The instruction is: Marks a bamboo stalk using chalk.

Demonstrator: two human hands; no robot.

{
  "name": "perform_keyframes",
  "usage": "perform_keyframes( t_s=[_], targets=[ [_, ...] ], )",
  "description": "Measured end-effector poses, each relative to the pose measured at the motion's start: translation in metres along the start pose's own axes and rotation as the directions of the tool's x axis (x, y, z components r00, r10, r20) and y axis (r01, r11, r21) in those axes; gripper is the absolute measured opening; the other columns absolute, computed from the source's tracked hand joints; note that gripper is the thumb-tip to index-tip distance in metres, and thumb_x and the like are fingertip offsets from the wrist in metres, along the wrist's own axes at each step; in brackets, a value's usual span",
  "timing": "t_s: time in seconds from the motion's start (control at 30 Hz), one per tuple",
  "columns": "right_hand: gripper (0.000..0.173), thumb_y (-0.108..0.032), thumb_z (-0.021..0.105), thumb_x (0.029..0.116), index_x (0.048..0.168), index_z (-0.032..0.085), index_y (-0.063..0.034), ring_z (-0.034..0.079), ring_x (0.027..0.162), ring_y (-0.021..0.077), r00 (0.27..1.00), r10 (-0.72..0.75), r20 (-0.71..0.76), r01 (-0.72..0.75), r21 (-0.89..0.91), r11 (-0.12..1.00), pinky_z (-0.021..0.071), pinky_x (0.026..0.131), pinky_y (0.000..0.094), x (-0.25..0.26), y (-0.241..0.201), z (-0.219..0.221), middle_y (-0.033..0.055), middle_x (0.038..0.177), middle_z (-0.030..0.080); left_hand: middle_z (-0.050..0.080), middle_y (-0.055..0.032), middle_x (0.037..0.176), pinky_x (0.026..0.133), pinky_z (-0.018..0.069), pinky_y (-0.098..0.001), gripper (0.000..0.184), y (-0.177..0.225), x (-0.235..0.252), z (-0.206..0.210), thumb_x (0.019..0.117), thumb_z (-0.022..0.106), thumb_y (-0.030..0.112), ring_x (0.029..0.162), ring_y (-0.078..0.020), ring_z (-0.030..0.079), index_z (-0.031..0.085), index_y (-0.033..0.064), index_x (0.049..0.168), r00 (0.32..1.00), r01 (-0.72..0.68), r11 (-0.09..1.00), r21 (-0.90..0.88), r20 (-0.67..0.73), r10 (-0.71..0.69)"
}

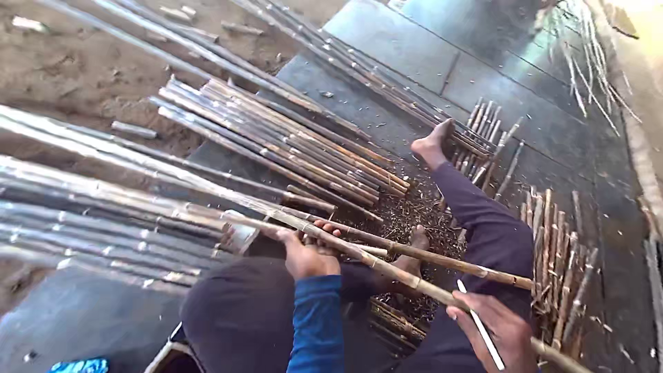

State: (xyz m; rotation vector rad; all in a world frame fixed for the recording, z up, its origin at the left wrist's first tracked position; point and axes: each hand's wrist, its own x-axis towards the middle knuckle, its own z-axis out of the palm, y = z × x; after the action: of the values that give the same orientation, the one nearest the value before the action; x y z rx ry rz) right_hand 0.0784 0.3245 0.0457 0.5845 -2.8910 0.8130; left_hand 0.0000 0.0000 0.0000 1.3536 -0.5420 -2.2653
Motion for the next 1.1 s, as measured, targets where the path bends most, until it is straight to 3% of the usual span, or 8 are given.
perform_keyframes(
  t_s=[0.1,0.2,0.3,0.43,0.57,0.73,0.97,1.1],
  targets=[
    [0.028,-0.015,0.069,0.0985,0.122,0.072,-0.001,0.076,0.098,0.0175,0.973,0.212,0.092,-0.231,0.365,0.902,0.0661,0.087,0.0371,-0.011,-0.01,-0.003,0.0052,0.107,0.078,0.046,0.0046,0.059,0.037,0.0402,-0.0237,0.057,-0.011,0.008,0.0,0.1075,0.018,0.063,0.04,-0.0077,0.042,0.05,0.0165,0.1,0.994,0.024,0.999,-0.034,-0.11,-0.028],
    [0.031,-0.017,0.063,0.1029,0.126,0.069,0.0026,0.077,0.083,0.0239,0.981,0.191,0.03,-0.177,0.536,0.826,0.0676,0.076,0.0401,0.02,-0.025,-0.003,0.0103,0.097,0.078,0.04,0.0057,0.054,0.032,0.0335,-0.0222,0.059,-0.017,0.003,0.004,0.1069,0.018,0.065,0.034,-0.0068,0.035,0.052,0.0168,0.097,0.995,0.048,0.995,-0.085,-0.083,-0.055],
    [0.02,-0.016,0.07,0.0983,0.111,0.076,-0.0021,0.071,0.07,0.0172,0.992,0.079,0.101,-0.125,0.615,0.779,0.0628,0.059,0.0336,0.055,-0.038,0.011,0.0097,0.094,0.076,0.04,0.005,0.053,0.033,0.0337,-0.0238,0.064,-0.032,-0.009,0.005,0.1046,0.017,0.069,0.034,-0.0082,0.035,0.053,0.0171,0.094,0.993,0.099,0.99,-0.102,-0.06,-0.105],
    [0.014,-0.009,0.069,0.0889,0.099,0.078,-0.0073,0.072,0.076,0.014,0.958,0.053,0.28,-0.211,0.569,0.795,0.0623,0.066,0.0344,0.079,-0.035,0.045,0.0043,0.091,0.077,0.038,0.0046,0.051,0.032,0.0327,-0.0246,0.065,-0.042,-0.014,0.009,0.1035,0.017,0.071,0.033,-0.0086,0.034,0.051,0.0173,0.088,0.983,0.144,0.983,-0.11,-0.095,-0.155],
    [0.012,-0.015,0.068,0.0909,0.092,0.076,-0.0071,0.06,0.048,0.013,0.954,0.077,0.29,-0.237,0.569,0.787,0.0525,0.042,0.0311,0.085,-0.034,0.071,0.0047,0.07,0.071,0.038,0.0054,0.051,0.031,0.0321,-0.0233,0.065,-0.036,-0.013,0.009,0.1042,0.017,0.07,0.033,-0.0072,0.034,0.051,0.017,0.089,0.975,0.176,0.977,-0.119,-0.117,-0.19],
    [0.009,-0.013,0.068,0.0889,0.09,0.076,-0.0076,0.069,0.068,0.0061,0.98,-0.132,0.149,0.042,0.493,0.869,0.0609,0.06,0.0264,0.077,-0.03,0.085,0.0002,0.085,0.075,0.037,0.0054,0.051,0.033,0.0345,-0.025,0.065,-0.034,-0.012,0.007,0.1029,0.016,0.072,0.035,-0.0087,0.034,0.048,0.019,0.084,0.966,0.225,0.966,-0.125,-0.103,-0.238],
    [0.013,-0.018,0.068,0.0924,0.093,0.076,-0.0079,0.062,0.056,0.0101,0.962,0.011,0.273,-0.172,0.576,0.799,0.0538,0.05,0.0292,0.077,-0.035,0.075,0.003,0.076,0.072,0.041,0.002,0.053,0.039,0.0423,-0.0309,0.074,-0.019,-0.015,0.001,0.0981,0.011,0.079,0.041,-0.0145,0.045,0.046,0.0181,0.074,0.962,0.271,0.947,-0.173,0.031,-0.27],
    [0.015,-0.017,0.067,0.0937,0.094,0.075,-0.0041,0.054,0.043,0.0096,0.946,0.132,0.297,-0.298,0.63,0.717,0.046,0.037,0.026,0.075,-0.048,0.065,0.0053,0.063,0.064,0.034,0.0036,0.048,0.04,0.0392,-0.031,0.079,-0.01,-0.021,-0.006,0.0947,0.005,0.082,0.039,-0.0131,0.038,0.042,0.0197,0.065,0.949,0.254,0.942,-0.217,0.242,-0.201]
  ],
)
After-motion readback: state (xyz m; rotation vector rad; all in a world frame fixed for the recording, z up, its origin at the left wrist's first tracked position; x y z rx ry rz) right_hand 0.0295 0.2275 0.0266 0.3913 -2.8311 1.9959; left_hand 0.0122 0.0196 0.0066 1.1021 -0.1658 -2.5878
